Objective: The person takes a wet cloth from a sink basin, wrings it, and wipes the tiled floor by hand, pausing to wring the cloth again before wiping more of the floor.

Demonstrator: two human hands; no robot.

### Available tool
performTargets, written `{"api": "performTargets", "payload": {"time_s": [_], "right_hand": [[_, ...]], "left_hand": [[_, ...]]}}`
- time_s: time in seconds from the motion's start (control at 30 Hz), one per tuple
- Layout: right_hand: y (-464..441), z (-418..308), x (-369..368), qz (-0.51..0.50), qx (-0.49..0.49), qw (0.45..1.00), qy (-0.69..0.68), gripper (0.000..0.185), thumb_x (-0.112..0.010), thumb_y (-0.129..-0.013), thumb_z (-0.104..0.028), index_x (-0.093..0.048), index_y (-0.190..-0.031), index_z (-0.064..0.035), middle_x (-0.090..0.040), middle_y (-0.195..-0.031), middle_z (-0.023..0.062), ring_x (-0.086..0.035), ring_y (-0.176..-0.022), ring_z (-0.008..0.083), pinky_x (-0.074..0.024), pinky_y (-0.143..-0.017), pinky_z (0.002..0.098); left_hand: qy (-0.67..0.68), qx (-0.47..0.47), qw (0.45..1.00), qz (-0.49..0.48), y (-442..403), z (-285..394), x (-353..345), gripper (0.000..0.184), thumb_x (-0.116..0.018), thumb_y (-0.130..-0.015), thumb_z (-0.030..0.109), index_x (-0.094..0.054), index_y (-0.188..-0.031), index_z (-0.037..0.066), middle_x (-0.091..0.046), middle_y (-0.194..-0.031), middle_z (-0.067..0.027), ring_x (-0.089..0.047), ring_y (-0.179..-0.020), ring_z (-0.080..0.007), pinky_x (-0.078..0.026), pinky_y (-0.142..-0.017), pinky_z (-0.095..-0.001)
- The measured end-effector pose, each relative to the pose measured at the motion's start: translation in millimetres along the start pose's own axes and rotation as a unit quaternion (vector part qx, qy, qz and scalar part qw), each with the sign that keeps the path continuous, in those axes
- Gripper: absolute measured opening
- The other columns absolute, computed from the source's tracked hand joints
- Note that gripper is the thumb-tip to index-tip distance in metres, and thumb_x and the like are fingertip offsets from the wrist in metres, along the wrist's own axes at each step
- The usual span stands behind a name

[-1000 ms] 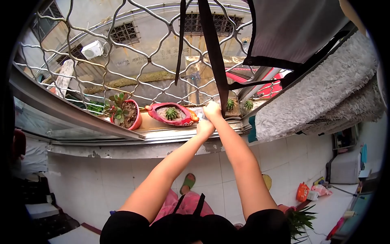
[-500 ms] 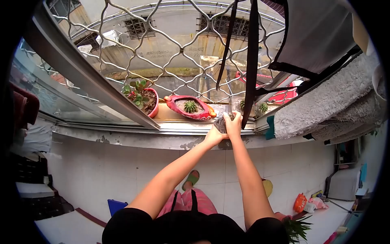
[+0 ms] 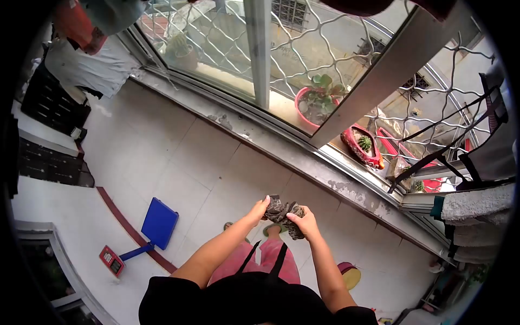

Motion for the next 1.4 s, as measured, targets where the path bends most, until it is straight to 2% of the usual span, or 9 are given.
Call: {"api": "performTargets", "payload": {"time_s": [0.07,0.2,0.3,0.47,0.53,0.6,0.67,0.97,1.4], "right_hand": [[2,-21,-60,-0.044,-0.011,0.998,0.050,0.048,-0.078,-0.078,-0.024,-0.059,-0.112,0.0039,-0.065,-0.100,0.0076,-0.060,-0.088,0.0139,-0.0496,-0.081,0.0279],[-7,-38,-166,-0.090,0.026,0.974,0.206,0.041,-0.078,-0.075,-0.021,-0.065,-0.108,0.0006,-0.065,-0.094,0.0070,-0.063,-0.086,0.0173,-0.0497,-0.080,0.0301],[-2,-70,-245,-0.082,0.166,0.904,0.385,0.033,-0.078,-0.068,-0.016,-0.072,-0.100,-0.0081,-0.061,-0.091,0.0107,-0.059,-0.085,0.0308,-0.0486,-0.079,0.0385],[-16,-56,-354,-0.105,0.280,0.862,0.410,0.029,-0.075,-0.071,-0.010,-0.072,-0.100,-0.0070,-0.060,-0.098,0.0114,-0.054,-0.102,0.0293,-0.0466,-0.085,0.0359],[-25,-52,-378,-0.086,0.281,0.903,0.314,0.027,-0.073,-0.074,-0.008,-0.071,-0.101,-0.0044,-0.059,-0.098,0.0096,-0.053,-0.107,0.0264,-0.0462,-0.086,0.0341],[-43,-36,-404,-0.116,0.231,0.922,0.289,0.023,-0.066,-0.085,-0.010,-0.068,-0.107,-0.0052,-0.062,-0.102,0.0063,-0.056,-0.104,0.0221,-0.0479,-0.085,0.0351],[-60,14,-429,-0.176,-0.116,0.976,0.064,0.023,-0.055,-0.095,-0.017,-0.063,-0.115,-0.0089,-0.063,-0.106,0.0038,-0.059,-0.101,0.0193,-0.0499,-0.083,0.0390],[-139,9,-563,-0.273,-0.227,0.934,-0.022,0.035,-0.039,-0.099,-0.016,-0.048,-0.133,-0.0126,-0.060,-0.117,0.0067,-0.058,-0.106,0.0248,-0.0487,-0.092,0.0494],[-284,-38,-874,-0.320,-0.216,0.922,-0.006,0.026,-0.046,-0.091,-0.021,-0.059,-0.109,-0.0072,-0.061,-0.108,0.0057,-0.056,-0.101,0.0226,-0.0449,-0.093,0.0403]], "left_hand": [[-0.025,-0.018,0.990,0.139,12,-20,83,0.058,-0.042,-0.096,0.055,-0.062,-0.107,0.001,-0.065,-0.102,-0.0129,-0.062,-0.082,-0.0201,-0.050,-0.064,-0.0350],[0.064,0.008,0.977,0.202,43,-66,202,0.059,-0.044,-0.096,0.056,-0.062,-0.110,0.001,-0.065,-0.103,-0.0125,-0.063,-0.083,-0.0212,-0.050,-0.068,-0.0348],[0.282,-0.040,0.941,0.181,94,-69,257,0.061,-0.044,-0.095,0.057,-0.054,-0.122,0.002,-0.063,-0.116,-0.0120,-0.062,-0.101,-0.0252,-0.049,-0.087,-0.0390],[0.445,-0.141,0.854,0.229,128,-96,351,0.058,-0.046,-0.097,0.052,-0.052,-0.124,0.001,-0.062,-0.119,-0.0098,-0.061,-0.106,-0.0225,-0.048,-0.091,-0.0385],[0.495,-0.147,0.823,0.237,141,-99,375,0.057,-0.046,-0.097,0.051,-0.051,-0.127,0.002,-0.059,-0.123,-0.0092,-0.058,-0.111,-0.0229,-0.046,-0.095,-0.0394],[0.525,-0.130,0.806,0.241,151,-94,390,0.055,-0.046,-0.098,0.049,-0.050,-0.128,0.003,-0.058,-0.125,-0.0086,-0.056,-0.114,-0.0228,-0.044,-0.097,-0.0399],[0.561,-0.136,0.779,0.245,157,-78,403,0.054,-0.047,-0.098,0.049,-0.050,-0.128,0.003,-0.059,-0.123,-0.0081,-0.057,-0.111,-0.0225,-0.044,-0.096,-0.0405],[0.599,-0.104,0.739,0.290,122,-54,484,0.056,-0.054,-0.094,0.050,-0.051,-0.128,0.005,-0.061,-0.117,-0.0072,-0.060,-0.105,-0.0202,-0.049,-0.086,-0.0377],[0.657,-0.160,0.685,0.273,63,-33,669,0.049,-0.067,-0.088,0.044,-0.058,-0.122,0.010,-0.066,-0.098,-0.0019,-0.064,-0.080,-0.0153,-0.052,-0.067,-0.0313]]}}
Point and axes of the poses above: each hand's wrist, its own y-axis away from the middle knuckle, its own x-axis out of the back of the hand, z = x × y, the point moved 10 cm from there along -y, towards the middle knuckle
